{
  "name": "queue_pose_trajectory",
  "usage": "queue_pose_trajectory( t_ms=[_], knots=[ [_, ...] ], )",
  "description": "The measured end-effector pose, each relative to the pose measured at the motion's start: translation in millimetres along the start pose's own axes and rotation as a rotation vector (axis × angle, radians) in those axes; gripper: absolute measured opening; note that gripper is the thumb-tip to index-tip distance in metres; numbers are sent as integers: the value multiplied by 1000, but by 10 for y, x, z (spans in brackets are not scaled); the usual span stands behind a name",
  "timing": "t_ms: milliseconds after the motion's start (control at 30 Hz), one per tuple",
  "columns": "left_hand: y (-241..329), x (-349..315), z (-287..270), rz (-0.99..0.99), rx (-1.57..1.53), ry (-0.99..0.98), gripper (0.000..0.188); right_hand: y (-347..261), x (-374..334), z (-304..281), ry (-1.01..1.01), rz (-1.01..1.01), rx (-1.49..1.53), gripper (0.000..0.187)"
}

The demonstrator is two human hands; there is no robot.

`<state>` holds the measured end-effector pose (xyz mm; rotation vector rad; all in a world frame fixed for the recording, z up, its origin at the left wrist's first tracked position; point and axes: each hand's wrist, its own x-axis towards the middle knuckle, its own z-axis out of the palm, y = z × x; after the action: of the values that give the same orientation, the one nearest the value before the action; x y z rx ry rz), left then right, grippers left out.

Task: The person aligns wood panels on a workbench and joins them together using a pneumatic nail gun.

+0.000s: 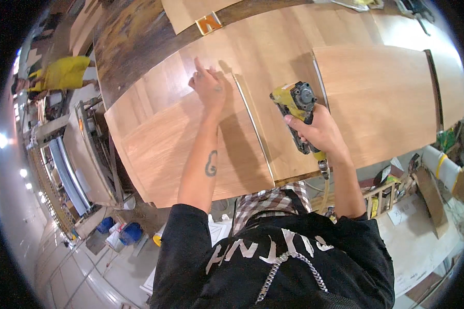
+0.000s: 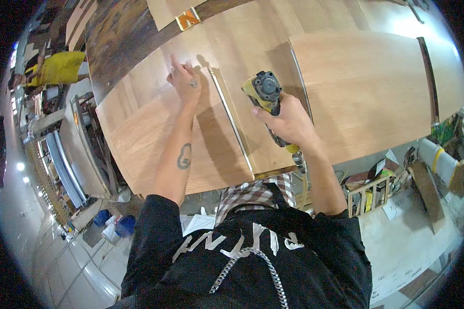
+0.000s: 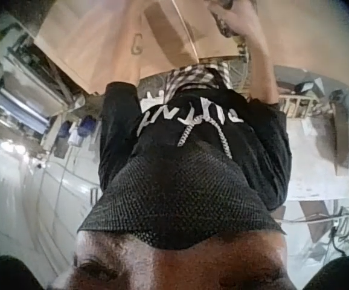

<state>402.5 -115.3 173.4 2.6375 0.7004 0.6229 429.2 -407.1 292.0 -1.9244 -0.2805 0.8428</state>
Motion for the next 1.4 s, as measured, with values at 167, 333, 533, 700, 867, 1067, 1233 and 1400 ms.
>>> queue_pose_trajectory(
  t_ms=[167,333,533,700,867,1067,1233,1400],
  knots=[
    [114,-264,-211,-43,-34,38,55,-177,27,14,-108,51,-37,39],
    [209,-487,-339,-16,65,40,63,-327,173,42,-259,-19,102,20],
    [343,-885,-208,42,178,-30,63,-142,459,148,-368,-21,144,19],
    [314,-995,-27,89,204,-31,69,16,579,191,-413,35,30,18],
    [387,-1016,-71,-5,100,-93,69,-29,540,221,-353,67,-63,20],
    [314,-986,-11,-32,155,-157,85,-86,535,221,-332,32,-151,29],
    [324,-977,-31,-38,176,-204,80,-79,575,239,-341,38,-164,24],
    [380,-982,-85,-5,181,-216,82,-64,579,220,-322,40,-82,25]
  ],
)
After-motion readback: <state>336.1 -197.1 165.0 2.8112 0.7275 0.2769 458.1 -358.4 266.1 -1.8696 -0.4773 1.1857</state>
